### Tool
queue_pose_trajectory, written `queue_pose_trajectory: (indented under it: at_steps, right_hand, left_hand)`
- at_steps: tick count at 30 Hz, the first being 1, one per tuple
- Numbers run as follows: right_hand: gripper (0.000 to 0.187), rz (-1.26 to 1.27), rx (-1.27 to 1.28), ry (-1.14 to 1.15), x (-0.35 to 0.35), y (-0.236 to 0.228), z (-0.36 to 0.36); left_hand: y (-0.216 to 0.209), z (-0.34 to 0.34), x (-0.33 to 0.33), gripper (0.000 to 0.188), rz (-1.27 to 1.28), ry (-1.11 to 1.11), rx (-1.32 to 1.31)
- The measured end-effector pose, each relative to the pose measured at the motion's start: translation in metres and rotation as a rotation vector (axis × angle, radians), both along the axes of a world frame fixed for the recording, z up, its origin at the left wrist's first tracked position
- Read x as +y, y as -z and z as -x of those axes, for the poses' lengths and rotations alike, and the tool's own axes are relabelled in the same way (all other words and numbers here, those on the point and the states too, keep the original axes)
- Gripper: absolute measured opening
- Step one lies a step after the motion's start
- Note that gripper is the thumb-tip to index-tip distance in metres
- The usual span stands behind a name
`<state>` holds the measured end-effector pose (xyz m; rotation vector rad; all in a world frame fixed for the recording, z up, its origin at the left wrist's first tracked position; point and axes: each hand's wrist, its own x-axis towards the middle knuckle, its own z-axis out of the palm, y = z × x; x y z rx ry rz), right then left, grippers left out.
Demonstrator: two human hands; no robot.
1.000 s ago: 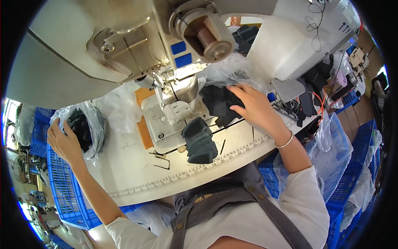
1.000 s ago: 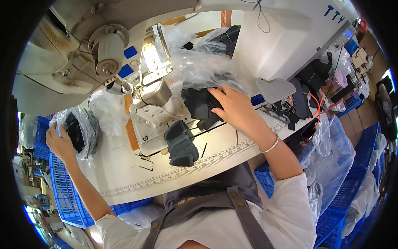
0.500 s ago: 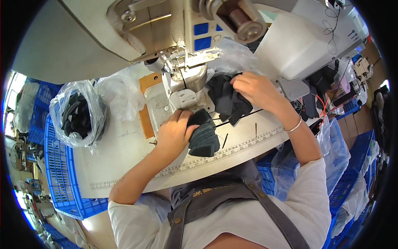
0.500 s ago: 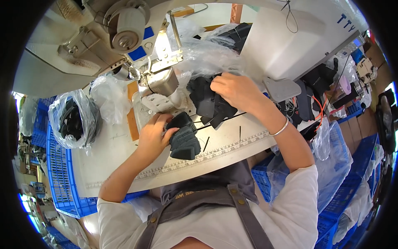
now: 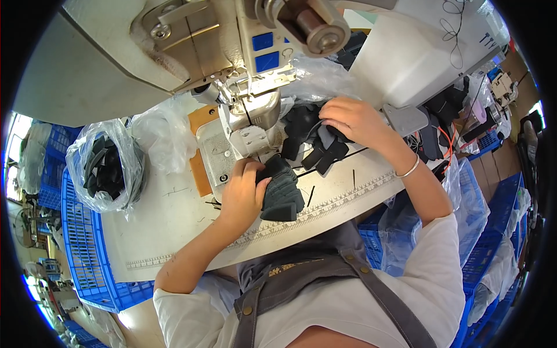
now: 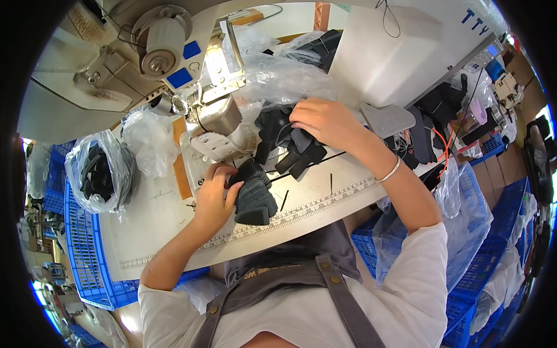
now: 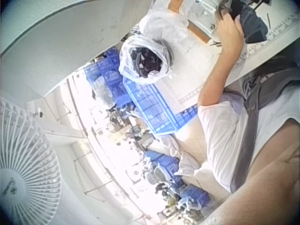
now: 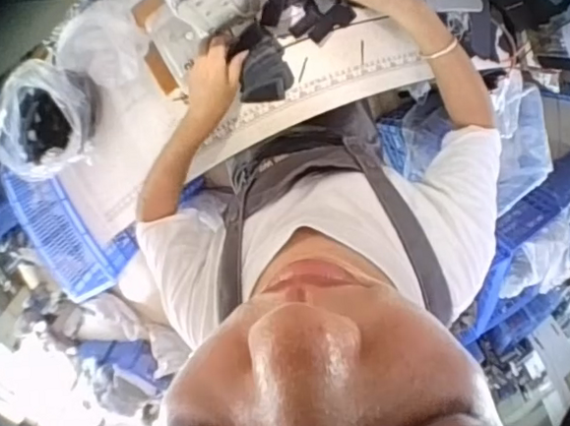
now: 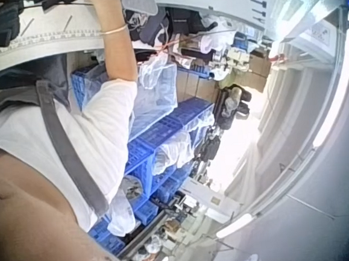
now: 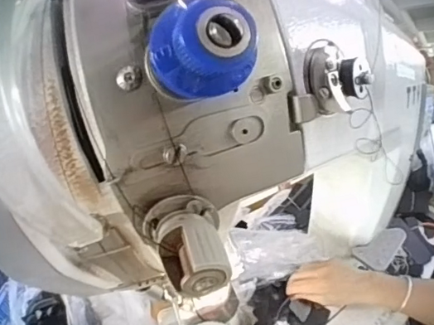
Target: Stitching small black fabric components using an industrial sewing machine in a shoe factory.
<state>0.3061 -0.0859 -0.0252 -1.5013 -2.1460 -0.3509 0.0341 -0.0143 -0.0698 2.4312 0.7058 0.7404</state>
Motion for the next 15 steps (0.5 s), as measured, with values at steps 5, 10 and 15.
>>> queue_pose_trajectory:
  at_steps: [5,10,15]
  right_hand:
    - [0.009,-0.004,0.576,0.141,-0.013,0.003,0.021]
    - [0.013,0.239,1.013,0.352,-0.03,0.005,0.046]
    - [0.017,0.393,1.371,0.165,-0.041,0.009,0.059]
  left_hand:
    - [-0.003,0.0,0.004,0.024,0.159,0.003,0.042]
    - [0.003,0.004,0.007,0.026,-0.153,0.013,0.079]
    - [0.003,0.009,0.016,0.026,-0.668,0.132,0.188]
